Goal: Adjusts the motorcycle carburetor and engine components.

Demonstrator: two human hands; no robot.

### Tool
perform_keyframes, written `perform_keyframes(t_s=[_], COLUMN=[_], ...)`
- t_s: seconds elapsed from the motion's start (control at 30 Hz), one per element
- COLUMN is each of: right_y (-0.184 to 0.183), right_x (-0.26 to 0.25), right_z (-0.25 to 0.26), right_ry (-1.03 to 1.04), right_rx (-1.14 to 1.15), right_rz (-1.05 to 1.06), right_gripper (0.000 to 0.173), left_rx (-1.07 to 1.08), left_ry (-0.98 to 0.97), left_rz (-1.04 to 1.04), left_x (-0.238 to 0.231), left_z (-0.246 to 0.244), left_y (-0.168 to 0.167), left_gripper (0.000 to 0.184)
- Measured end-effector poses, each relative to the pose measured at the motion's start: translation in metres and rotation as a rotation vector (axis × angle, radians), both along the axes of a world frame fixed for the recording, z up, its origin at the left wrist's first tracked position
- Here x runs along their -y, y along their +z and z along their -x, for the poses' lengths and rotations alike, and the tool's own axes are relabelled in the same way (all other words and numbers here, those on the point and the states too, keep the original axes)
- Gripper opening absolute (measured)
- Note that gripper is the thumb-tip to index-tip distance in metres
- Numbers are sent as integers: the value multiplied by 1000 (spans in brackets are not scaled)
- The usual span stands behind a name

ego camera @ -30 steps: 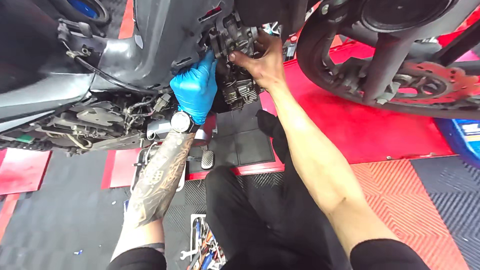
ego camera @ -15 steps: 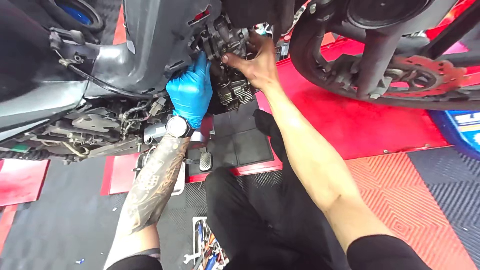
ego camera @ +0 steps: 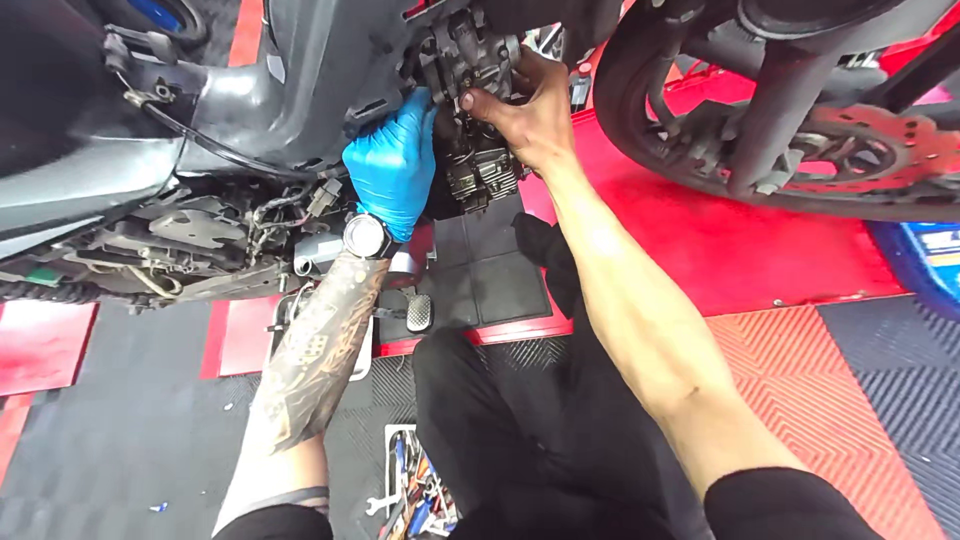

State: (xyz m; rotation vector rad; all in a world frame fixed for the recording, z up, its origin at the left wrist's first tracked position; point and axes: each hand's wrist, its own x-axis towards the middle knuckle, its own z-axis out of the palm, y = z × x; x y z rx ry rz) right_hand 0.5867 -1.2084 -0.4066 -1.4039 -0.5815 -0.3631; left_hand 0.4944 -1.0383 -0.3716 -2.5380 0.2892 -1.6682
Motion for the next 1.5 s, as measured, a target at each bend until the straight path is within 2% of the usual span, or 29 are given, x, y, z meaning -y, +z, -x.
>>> perform_keyframes(t_s=[0.1,0.2,0.3,0.47,0.57,0.83,1.0,1.2,1.3,1.4,1.5], right_y=[1,2,0,1,1,0,3,3,3,5,6], right_x=[1,2,2,0,1,1,5,5,7,9,9], right_z=[-3,-2,-3,-6,-4,-4,-4,-5,-6,-6,-4], right_ry=[28,-8,-19,43,44,47,2,33,54,25,-9], right_rx=[-8,-34,-31,-28,-33,-11,-57,-47,-55,-119,-153], right_rz=[-4,8,10,-53,-21,-43,44,50,57,148,210], right_gripper=[58,61,63,63,63,59,66,65,68,79,82], left_rx=[-11,-209,-262,-159,-72,7,-317,-83,-41,-23,-20], left_ry=[38,185,195,129,78,19,170,118,106,108,72], left_rz=[-7,18,24,-38,-60,1,3,-63,-89,-95,-71], left_x=[2,13,17,9,6,3,11,10,9,8,5], left_z=[3,13,13,7,5,0,22,8,5,4,4], left_y=[1,4,5,6,4,1,11,6,5,5,2], left_gripper=[22,35,35,29,23,17,35,24,22,22,22])
